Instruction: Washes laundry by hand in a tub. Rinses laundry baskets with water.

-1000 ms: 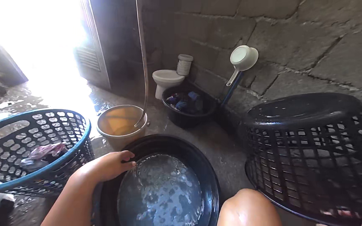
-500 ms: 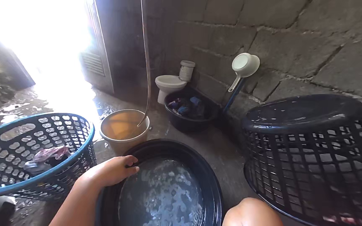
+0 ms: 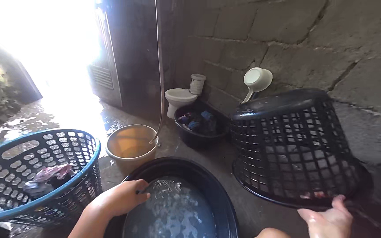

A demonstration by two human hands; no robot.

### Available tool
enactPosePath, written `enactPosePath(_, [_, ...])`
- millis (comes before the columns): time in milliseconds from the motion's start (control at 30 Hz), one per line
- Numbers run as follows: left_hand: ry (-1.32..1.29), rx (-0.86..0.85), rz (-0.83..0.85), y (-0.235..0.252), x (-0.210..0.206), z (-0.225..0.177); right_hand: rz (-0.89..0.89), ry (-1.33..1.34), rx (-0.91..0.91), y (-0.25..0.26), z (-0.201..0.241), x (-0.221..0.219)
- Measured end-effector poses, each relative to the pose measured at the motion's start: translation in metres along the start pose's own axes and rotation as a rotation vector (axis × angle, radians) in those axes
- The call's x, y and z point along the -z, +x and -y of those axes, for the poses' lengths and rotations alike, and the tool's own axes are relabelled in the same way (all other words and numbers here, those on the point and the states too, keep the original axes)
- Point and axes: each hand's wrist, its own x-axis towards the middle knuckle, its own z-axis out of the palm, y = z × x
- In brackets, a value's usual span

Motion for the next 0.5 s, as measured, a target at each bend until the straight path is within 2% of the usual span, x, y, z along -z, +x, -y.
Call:
enactPosePath(167, [-0.024, 0.022, 0.034, 0.006, -0.001, 0.003, 0.003, 0.075, -0.138, -0.008, -0.074, -0.078])
enactPosePath(300, [-0.019, -0.002, 0.044, 0.016, 0.002, 0.004, 0.029, 0.062, -0.182, -0.032, -0.111, -0.109])
enactPosePath(400, [-0.031, -0.034, 0.015, 0.024, 0.009, 0.001, 0.088, 0.004, -0.118, -0.04, -0.113, -0.115])
enactPosePath(500, [-0.043, -0.044, -0.009, 0.028, 0.013, -0.001, 0.162, -0.126, -0.012, -0.034, -0.088, -0.115])
